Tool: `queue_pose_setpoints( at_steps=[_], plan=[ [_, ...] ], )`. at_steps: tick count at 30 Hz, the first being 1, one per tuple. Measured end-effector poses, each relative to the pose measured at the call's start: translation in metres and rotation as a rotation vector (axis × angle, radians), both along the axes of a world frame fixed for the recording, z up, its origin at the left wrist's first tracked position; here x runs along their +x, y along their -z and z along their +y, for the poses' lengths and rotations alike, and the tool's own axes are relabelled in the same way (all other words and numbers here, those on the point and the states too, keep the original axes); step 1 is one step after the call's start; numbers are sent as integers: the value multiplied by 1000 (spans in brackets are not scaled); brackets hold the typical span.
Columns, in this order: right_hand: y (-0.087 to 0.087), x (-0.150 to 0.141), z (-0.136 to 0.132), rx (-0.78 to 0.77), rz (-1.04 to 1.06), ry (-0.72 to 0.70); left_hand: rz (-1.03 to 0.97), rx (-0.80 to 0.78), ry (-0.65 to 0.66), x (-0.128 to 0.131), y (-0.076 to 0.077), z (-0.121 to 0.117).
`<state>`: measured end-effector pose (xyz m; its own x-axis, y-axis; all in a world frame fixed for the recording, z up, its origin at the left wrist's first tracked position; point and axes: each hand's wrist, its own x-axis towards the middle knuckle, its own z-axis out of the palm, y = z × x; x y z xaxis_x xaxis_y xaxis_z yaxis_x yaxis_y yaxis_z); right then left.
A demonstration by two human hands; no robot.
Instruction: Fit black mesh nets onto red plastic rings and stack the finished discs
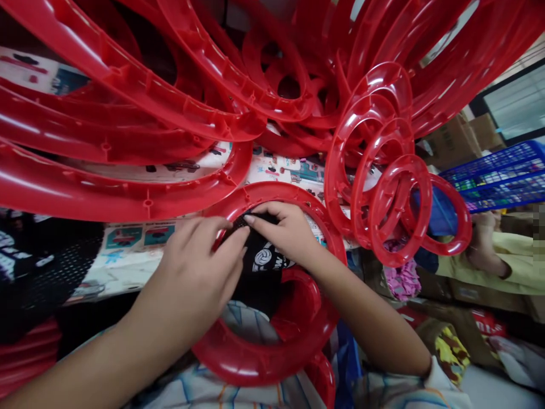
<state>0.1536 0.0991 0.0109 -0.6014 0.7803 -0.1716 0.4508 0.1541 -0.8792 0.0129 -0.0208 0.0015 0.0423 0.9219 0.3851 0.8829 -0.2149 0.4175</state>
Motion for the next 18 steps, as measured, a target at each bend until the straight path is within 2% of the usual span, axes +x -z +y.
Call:
queue_pose_setpoints(
  at_steps=[3,6,11,18],
  plan=[
    [1,-4,3,-39,-40,102,79,-31,-23,-4,5,9],
    [2,-6,7,-78,-51,155,112,1,-18,-2,10,11],
    [0,-8,8,-97,-125,188,131,77,52,0,13,13],
    [0,-9,9,-109,-141,194,126,55,47,-2,17,15]
  ],
)
